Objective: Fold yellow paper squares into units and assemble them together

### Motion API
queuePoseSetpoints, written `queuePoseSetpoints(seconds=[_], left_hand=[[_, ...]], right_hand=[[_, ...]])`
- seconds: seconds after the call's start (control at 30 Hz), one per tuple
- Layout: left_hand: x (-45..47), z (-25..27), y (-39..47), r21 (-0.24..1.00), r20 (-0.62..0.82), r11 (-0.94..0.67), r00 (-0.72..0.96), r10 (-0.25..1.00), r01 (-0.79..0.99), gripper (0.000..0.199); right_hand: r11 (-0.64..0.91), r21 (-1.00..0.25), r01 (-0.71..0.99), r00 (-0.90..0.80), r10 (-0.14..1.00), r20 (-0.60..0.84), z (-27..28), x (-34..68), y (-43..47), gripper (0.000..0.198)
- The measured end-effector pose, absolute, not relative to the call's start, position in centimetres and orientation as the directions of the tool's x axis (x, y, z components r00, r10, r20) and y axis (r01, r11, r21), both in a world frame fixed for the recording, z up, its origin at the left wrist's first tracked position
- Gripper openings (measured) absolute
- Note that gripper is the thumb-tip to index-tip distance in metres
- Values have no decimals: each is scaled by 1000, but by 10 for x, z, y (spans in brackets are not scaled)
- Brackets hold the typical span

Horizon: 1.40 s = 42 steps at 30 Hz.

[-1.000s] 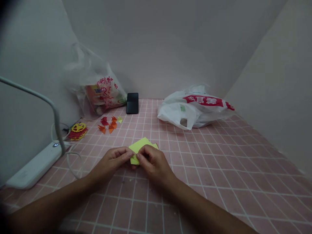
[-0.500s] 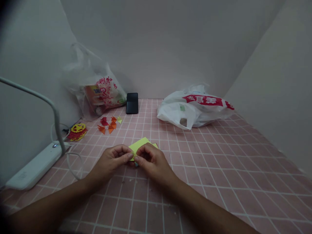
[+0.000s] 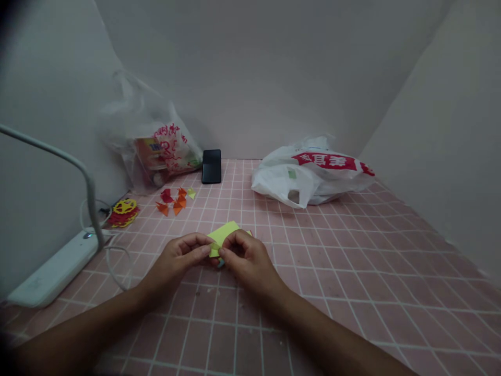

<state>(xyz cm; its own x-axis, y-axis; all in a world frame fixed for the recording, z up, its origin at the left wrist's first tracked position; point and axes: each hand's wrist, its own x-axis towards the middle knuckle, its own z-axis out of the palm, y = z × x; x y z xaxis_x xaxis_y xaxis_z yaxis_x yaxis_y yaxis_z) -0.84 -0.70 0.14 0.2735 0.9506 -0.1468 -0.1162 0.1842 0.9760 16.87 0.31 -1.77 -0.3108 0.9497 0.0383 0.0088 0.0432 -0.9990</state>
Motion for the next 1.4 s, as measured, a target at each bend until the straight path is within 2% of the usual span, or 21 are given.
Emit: queuePoseSetpoints(seconds=[0.27,0.73,0.93,1.03,1.4], left_hand=[[-8,-1,-5,957,-171,228,287,942,-179,20],[-6,3,-7,959,-201,243,253,946,-146,20],[-4,7,-8,964,-188,227,253,949,-137,20],[-4,8,-8,967,-187,224,262,947,-121,20],[-4,3,-9,976,-176,202,260,949,-77,21]], right_hand=[[72,-997,32,-299,953,60,-15,170,3,17],[114,-993,26,-328,939,99,-13,170,1,16],[62,-997,-47,-372,925,75,-15,168,2,22],[61,-998,-25,-361,930,66,-13,168,1,22],[297,-945,138,-356,905,233,-7,169,-1,16]])
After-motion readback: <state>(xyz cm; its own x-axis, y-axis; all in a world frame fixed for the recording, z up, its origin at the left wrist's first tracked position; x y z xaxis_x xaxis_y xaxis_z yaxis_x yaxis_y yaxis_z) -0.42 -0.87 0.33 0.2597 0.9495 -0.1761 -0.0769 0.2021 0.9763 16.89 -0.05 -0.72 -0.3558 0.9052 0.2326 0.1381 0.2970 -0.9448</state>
